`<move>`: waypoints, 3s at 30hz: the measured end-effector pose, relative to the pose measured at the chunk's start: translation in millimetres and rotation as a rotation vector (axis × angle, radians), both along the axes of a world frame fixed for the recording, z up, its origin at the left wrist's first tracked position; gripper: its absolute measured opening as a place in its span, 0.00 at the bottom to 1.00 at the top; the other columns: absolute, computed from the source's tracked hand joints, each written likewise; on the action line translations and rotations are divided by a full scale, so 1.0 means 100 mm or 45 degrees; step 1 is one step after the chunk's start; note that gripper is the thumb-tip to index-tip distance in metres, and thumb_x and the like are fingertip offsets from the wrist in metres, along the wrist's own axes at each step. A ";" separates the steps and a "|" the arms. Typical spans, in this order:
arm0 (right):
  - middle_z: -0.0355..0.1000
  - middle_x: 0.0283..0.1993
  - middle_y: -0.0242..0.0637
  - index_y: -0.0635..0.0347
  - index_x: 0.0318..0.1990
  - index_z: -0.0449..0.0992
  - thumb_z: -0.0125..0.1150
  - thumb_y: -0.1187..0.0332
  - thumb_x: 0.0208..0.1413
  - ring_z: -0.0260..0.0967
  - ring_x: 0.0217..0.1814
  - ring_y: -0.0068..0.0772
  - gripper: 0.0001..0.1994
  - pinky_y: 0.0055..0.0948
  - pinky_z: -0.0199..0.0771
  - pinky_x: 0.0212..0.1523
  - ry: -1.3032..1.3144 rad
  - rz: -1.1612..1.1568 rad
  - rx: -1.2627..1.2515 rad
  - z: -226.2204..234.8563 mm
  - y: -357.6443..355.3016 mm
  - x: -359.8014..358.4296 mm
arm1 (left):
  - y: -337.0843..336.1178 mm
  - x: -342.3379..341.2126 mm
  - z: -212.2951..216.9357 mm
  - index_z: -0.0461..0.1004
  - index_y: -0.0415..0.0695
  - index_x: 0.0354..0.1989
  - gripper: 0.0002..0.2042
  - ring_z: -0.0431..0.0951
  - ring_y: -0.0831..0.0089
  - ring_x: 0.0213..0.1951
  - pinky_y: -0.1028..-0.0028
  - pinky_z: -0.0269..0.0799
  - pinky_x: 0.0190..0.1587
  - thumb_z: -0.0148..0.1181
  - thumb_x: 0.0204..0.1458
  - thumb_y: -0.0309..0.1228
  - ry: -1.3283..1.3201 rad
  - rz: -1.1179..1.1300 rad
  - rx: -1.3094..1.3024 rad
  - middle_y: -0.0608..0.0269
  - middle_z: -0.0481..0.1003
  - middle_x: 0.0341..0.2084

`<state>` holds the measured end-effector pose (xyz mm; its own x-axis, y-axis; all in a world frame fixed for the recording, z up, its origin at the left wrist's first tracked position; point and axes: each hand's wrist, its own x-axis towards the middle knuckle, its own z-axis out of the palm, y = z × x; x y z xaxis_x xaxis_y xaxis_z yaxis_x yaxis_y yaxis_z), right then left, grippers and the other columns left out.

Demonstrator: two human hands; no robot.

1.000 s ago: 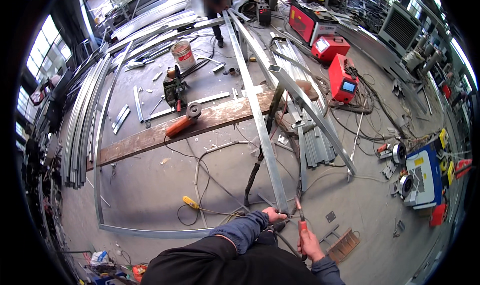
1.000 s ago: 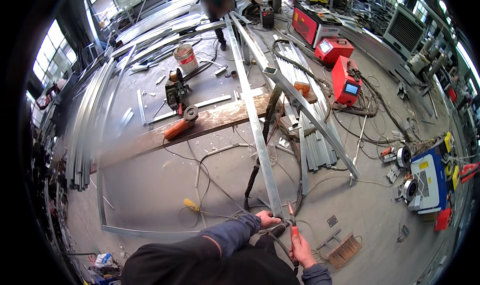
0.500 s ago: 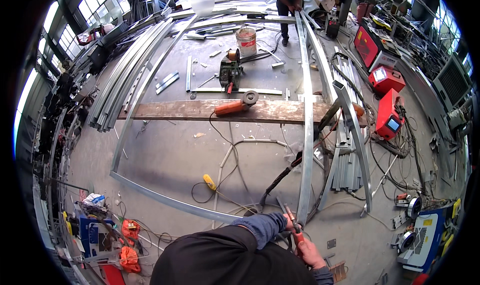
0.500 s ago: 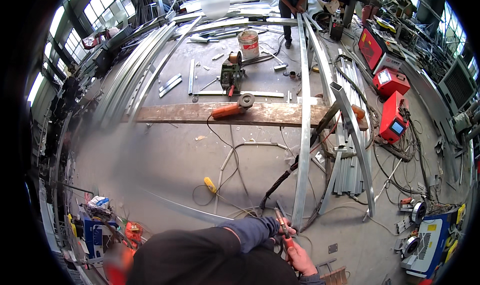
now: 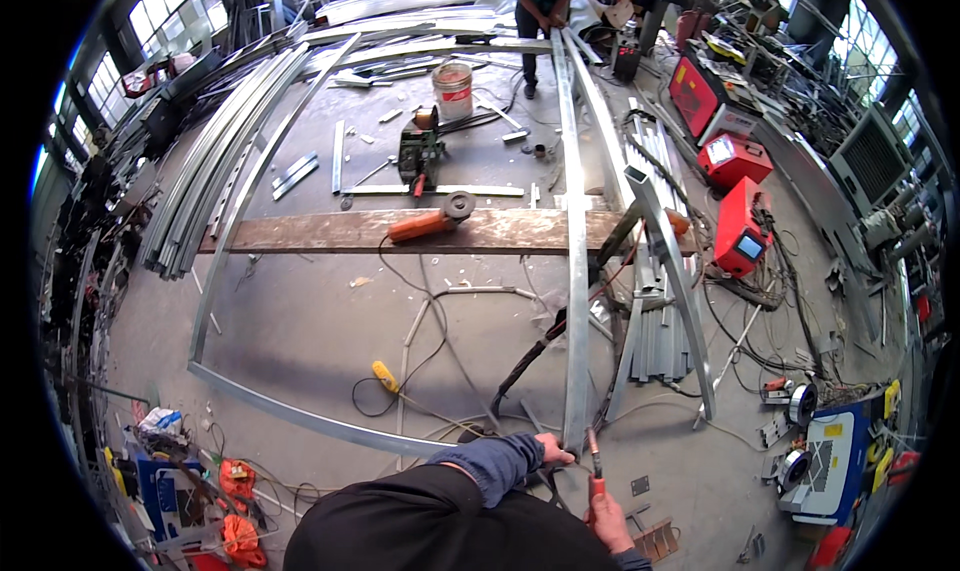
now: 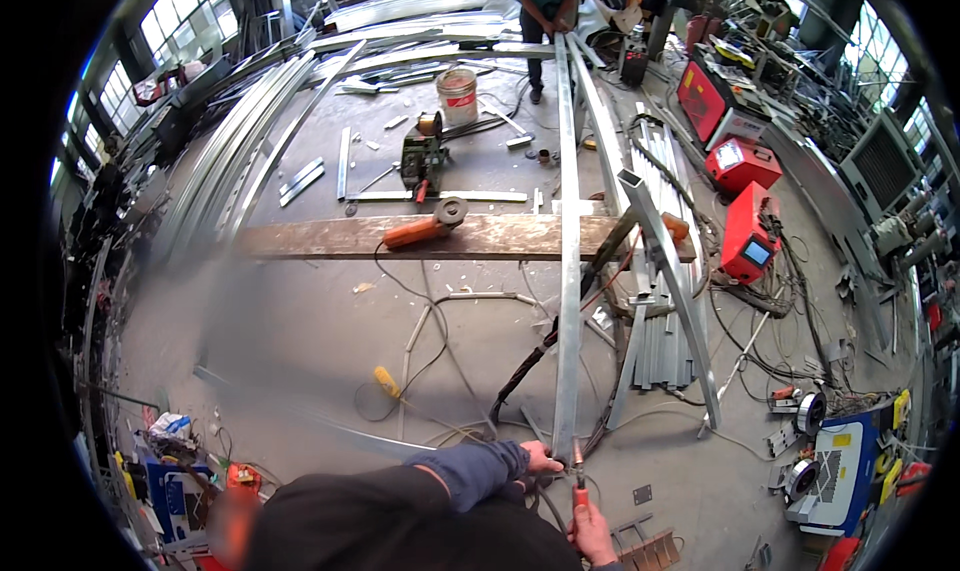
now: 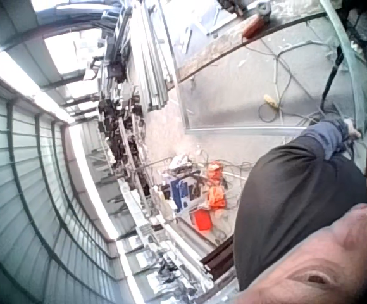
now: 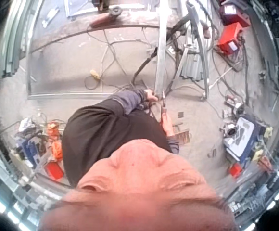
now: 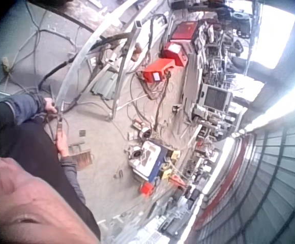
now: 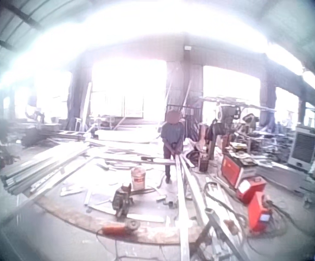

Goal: The person picks up metal bars and positions them on a frame, then uses a welding torch to tack weld the joints. The person repeats this process for multiple bars, moving around the workshop to retrieve materials and weld them into place.

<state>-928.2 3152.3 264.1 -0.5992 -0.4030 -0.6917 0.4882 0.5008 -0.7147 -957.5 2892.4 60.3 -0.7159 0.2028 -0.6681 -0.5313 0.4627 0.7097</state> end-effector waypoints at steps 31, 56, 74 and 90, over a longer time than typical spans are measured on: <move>0.72 0.30 0.29 0.60 0.53 0.74 0.49 0.34 0.70 0.70 0.31 0.22 0.33 0.28 0.69 0.33 0.176 -0.401 -0.017 -0.05 0.16 0.81 | 0.03 -0.08 0.36 0.80 0.34 0.57 0.39 0.81 0.60 0.56 0.64 0.74 0.59 0.68 0.52 0.61 -0.166 -0.086 0.059 0.48 0.82 0.53; 0.67 0.35 0.23 0.48 0.74 0.67 0.51 0.40 0.72 0.65 0.33 0.18 0.32 0.25 0.70 0.38 0.149 -0.547 -0.159 -0.29 0.30 1.19 | 0.30 -0.06 -0.01 0.81 0.28 0.52 0.34 0.83 0.66 0.46 0.68 0.77 0.52 0.77 0.51 0.51 -0.188 0.021 0.124 0.52 0.84 0.45; 0.73 0.30 0.28 0.58 0.60 0.74 0.53 0.41 0.71 0.70 0.30 0.21 0.29 0.29 0.72 0.35 0.214 -0.468 -0.043 -0.25 0.13 1.05 | 0.08 -0.18 0.36 0.83 0.34 0.52 0.37 0.84 0.61 0.49 0.64 0.77 0.54 0.70 0.51 0.60 -0.179 -0.154 -0.031 0.48 0.84 0.46; 0.73 0.31 0.33 0.60 0.59 0.74 0.51 0.42 0.72 0.72 0.32 0.25 0.28 0.31 0.72 0.35 0.217 -0.393 0.072 -0.25 0.07 1.03 | 0.04 -0.10 0.65 0.81 0.34 0.54 0.34 0.84 0.59 0.52 0.63 0.76 0.57 0.67 0.55 0.57 -0.106 -0.064 -0.028 0.47 0.84 0.49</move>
<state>-825.1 3159.7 238.8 -0.7955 -0.1494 -0.5873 0.4987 0.3893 -0.7744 -967.5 2896.6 125.2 -0.6468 0.2213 -0.7299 -0.5640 0.5054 0.6530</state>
